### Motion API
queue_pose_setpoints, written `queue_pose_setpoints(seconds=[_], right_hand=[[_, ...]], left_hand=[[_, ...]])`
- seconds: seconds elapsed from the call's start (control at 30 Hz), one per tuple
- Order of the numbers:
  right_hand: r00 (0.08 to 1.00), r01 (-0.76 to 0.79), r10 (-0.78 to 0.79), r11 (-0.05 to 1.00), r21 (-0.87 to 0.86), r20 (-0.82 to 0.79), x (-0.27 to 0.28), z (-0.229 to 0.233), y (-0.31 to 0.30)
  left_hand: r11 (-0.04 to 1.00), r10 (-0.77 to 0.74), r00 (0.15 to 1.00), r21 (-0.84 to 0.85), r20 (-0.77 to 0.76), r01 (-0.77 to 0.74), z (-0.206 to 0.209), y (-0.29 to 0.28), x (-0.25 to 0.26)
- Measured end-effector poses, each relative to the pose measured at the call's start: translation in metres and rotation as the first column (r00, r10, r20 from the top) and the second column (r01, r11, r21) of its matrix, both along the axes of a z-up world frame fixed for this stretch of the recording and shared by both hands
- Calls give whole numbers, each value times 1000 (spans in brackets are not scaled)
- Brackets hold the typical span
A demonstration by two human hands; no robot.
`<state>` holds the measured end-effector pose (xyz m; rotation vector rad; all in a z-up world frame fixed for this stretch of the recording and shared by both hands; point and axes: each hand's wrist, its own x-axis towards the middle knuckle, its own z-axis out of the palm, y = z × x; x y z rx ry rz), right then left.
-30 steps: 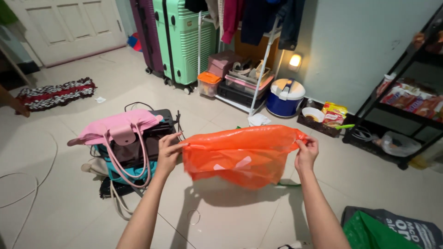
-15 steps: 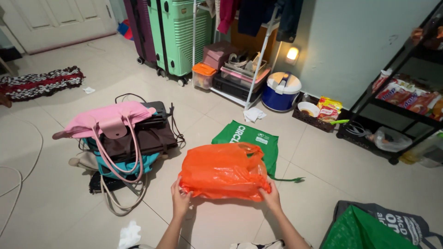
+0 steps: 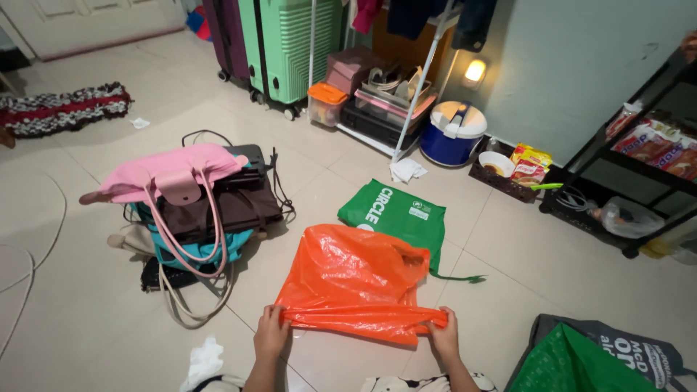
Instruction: Folding various plastic and reusable shopping bags for organization.
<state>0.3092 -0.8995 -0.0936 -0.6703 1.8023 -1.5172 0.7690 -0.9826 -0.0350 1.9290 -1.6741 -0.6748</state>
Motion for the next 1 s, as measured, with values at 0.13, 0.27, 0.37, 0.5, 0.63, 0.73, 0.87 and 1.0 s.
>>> queue_pose_setpoints(seconds=[0.13,0.27,0.37,0.5,0.63,0.73,0.87,1.0], right_hand=[[989,-85,96,991,-100,115,6,13,5],[991,-44,53,996,-83,119,4,6,6],[975,-36,29,999,-27,-219,-9,-20,10],[808,266,-135,952,151,-574,-26,-20,11],[912,398,-356,888,231,-203,-29,-4,9],[884,305,-338,941,-149,-323,5,43,9],[239,172,-375,924,-341,-896,59,112,19],[112,-623,-204,748,-228,-973,99,69,5]], left_hand=[[997,78,990,16,-120,-76,-30,-7,3],[961,89,962,-230,-258,-151,-30,-11,7],[941,49,929,-296,-366,-166,-29,-9,6],[961,50,922,-233,-384,-150,-7,-7,10],[974,10,946,-212,-325,-83,-8,1,6],[969,-100,953,-246,-287,28,-5,2,4],[991,-52,898,-133,-437,-8,-7,5,-10],[999,46,624,50,-780,-11,-22,-2,-27]])
